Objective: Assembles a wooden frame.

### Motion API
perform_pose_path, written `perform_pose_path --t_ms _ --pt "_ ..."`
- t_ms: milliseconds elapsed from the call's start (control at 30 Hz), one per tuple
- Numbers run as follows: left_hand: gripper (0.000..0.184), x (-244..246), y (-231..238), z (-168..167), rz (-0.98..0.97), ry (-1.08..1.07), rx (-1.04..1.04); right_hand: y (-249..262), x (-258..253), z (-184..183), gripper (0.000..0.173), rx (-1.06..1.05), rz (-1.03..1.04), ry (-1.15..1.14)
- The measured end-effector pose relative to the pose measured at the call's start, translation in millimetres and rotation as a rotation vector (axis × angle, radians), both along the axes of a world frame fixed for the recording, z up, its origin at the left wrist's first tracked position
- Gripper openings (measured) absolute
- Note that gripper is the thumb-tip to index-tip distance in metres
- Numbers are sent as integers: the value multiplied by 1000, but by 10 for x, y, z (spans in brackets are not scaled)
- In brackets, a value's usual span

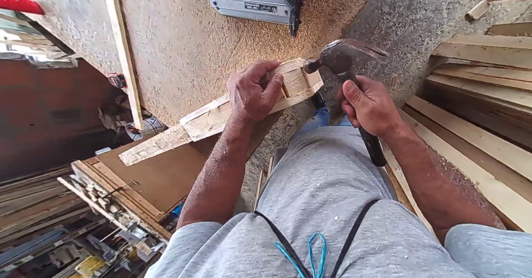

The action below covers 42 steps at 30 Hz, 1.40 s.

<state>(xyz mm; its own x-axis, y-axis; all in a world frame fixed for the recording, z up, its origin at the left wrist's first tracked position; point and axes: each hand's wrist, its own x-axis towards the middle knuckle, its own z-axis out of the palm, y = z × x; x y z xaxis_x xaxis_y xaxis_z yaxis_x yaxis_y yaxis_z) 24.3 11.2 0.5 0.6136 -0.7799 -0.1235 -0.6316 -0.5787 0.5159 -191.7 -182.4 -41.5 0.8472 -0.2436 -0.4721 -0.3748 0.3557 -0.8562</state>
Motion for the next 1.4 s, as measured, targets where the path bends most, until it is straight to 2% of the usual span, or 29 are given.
perform_pose_path --t_ms 67,200,333,767,967,1100,1267,1333,1400 --pt "33 -9 0 16 5 5 19 13 -7 20 39 33 -54 -25" --pt "33 -10 -1 24 12 -4 33 34 10 -17 41 -21 64 42" --pt "32 10 7 -15 16 -15 16 52 6 24 39 51 -13 -22" --pt "33 8 7 -11 17 -45 -7 36 -47 15 42 11 23 18" --pt "33 1 27 -21 61 -36 -66 -169 -365 67 39 -281 -18 102" --pt "32 -8 18 -24 97 -25 -111 -194 -654 98 49 -404 23 213" --pt "23 -46 29 -11 121 -56 -131 -109 -902 138 59 -604 110 282" --pt "28 -71 42 -18 94 -95 -95 -71 -950 155 62 -656 130 286" --pt "44 -86 11 26 75 -96 44 -50 -978 179 63 -692 155 301"
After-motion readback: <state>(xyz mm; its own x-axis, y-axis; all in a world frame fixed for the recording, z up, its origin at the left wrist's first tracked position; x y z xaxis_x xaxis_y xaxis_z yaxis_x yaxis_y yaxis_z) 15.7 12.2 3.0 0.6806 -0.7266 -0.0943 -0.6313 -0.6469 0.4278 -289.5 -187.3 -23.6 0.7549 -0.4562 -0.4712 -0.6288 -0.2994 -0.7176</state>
